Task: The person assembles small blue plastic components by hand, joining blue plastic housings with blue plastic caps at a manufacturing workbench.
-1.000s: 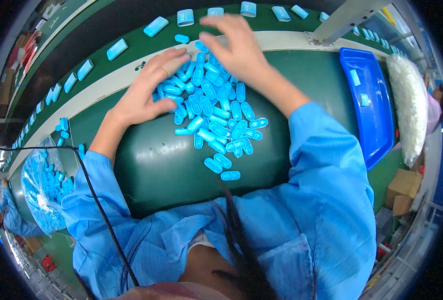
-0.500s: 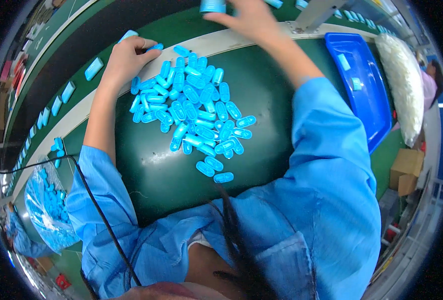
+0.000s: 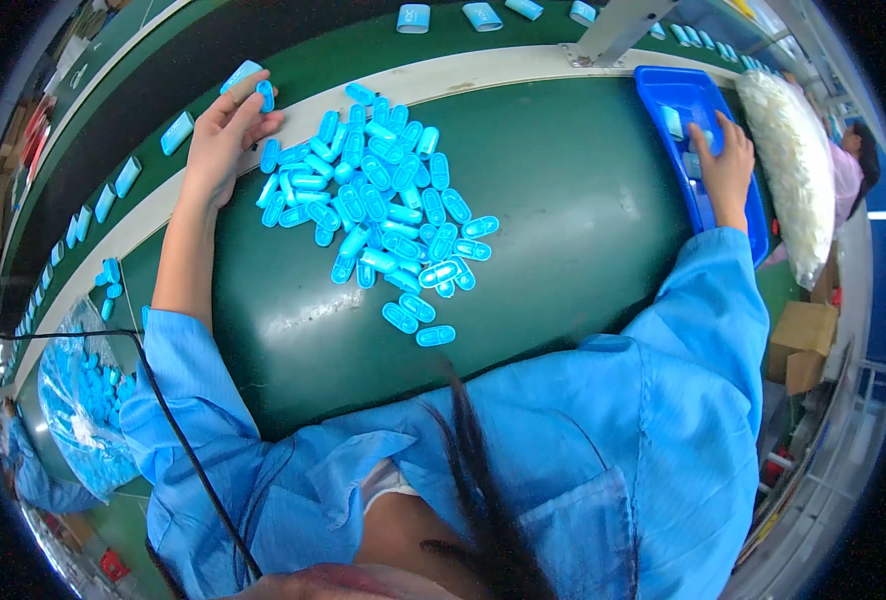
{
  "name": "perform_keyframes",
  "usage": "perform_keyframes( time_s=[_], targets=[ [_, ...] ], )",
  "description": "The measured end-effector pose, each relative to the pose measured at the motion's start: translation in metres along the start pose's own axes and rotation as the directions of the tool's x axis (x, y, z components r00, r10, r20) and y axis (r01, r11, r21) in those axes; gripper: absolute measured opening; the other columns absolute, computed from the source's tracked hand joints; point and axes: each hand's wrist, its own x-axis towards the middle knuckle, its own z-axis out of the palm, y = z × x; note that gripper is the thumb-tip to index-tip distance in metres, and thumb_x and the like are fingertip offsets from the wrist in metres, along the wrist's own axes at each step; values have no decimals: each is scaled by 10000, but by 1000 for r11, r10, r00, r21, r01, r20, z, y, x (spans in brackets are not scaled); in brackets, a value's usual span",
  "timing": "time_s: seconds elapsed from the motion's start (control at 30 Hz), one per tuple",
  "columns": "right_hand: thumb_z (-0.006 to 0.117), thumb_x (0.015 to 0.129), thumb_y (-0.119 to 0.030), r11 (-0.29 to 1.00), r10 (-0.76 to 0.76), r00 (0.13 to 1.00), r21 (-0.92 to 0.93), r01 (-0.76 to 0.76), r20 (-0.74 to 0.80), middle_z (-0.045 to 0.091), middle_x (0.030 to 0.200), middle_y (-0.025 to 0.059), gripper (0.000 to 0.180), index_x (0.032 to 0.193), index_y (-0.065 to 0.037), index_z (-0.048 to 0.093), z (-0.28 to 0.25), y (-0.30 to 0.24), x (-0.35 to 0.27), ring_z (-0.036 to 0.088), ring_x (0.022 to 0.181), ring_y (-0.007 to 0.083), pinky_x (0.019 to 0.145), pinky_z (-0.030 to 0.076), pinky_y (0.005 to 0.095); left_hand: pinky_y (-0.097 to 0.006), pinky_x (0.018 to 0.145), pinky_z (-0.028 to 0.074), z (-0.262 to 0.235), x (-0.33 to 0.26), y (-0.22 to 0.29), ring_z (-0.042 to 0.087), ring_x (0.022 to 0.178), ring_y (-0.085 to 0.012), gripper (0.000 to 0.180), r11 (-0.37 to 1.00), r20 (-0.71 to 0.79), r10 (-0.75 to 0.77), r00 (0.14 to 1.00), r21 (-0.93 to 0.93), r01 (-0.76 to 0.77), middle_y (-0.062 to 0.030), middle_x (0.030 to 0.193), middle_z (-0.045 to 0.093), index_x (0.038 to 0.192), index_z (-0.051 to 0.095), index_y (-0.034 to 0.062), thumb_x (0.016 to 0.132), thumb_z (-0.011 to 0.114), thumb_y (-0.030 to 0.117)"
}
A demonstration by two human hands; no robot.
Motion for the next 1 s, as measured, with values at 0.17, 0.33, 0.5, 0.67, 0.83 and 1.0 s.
perform_keyframes(
  time_s=[0.17, 0.33, 0.5, 0.67, 0.83, 1.0],
  targets=[
    [656, 849, -203, 724, 55, 990, 678, -129, 130, 678, 896, 91, 204, 994, -62, 671, -20, -126, 60, 613, 726, 165, 676, 485, 266, -267, 861, 533, 21, 7, 0, 647, 956, -200, 387, 970, 49, -14, 999, -243, 26, -170, 1122, 609, 1289, 491, 35, 910, 559, 68],
    [630, 864, -228, 592, -217, 970, 805, 40, 112, 615, 865, 90, 256, 1050, -53, 643, 19, -259, 129, 578, 649, 173, 597, 458, 274, -278, 870, 534, 51, 18, 3, 638, 991, -226, 347, 930, 99, -27, 995, -363, 61, -174, 1100, 618, 1211, 522, -52, 891, 585, 68],
    [549, 876, -221, 620, -258, 936, 784, -28, 238, 562, 1044, 229, 303, 1043, 28, 595, 56, -308, 145, 557, 984, 375, 854, 444, 424, -272, 879, 530, 39, 22, 1, 625, 1026, -234, 247, 903, 191, -56, 980, -408, 131, -174, 1113, 616, 1114, 591, -32, 895, 581, 80],
    [652, 781, -36, 481, -341, 884, 868, -128, 320, 662, 842, 147, 217, 974, 38, 588, 17, -307, 160, 646, 741, 259, 685, 518, 325, -234, 808, 545, 33, 15, 8, 653, 935, -181, 221, 920, 160, -60, 985, -374, 117, -150, 1029, 655, 1060, 612, -33, 871, 621, 81],
    [628, 887, -175, -180, -533, 731, 788, -589, 425, 626, 989, 82, 368, 1202, -8, 537, 7, -324, 134, 642, 809, 114, 772, 534, 220, -214, 793, 538, 28, 12, 4, 652, 908, -149, 249, 924, 116, -41, 992, -374, 82, -120, 1012, 663, 1082, 615, -17, 866, 637, 105],
    [621, 879, -92, -307, -547, 722, 701, -644, 423, 641, 1048, 123, 318, 1162, 28, 540, 1, -340, 118, 656, 936, 176, 823, 543, 260, -199, 784, 527, 36, 6, 5, 636, 852, -96, 289, 953, 31, 17, 999, -303, -6, -84, 990, 666, 1123, 607, -10, 859, 649, 99]
  ],
)
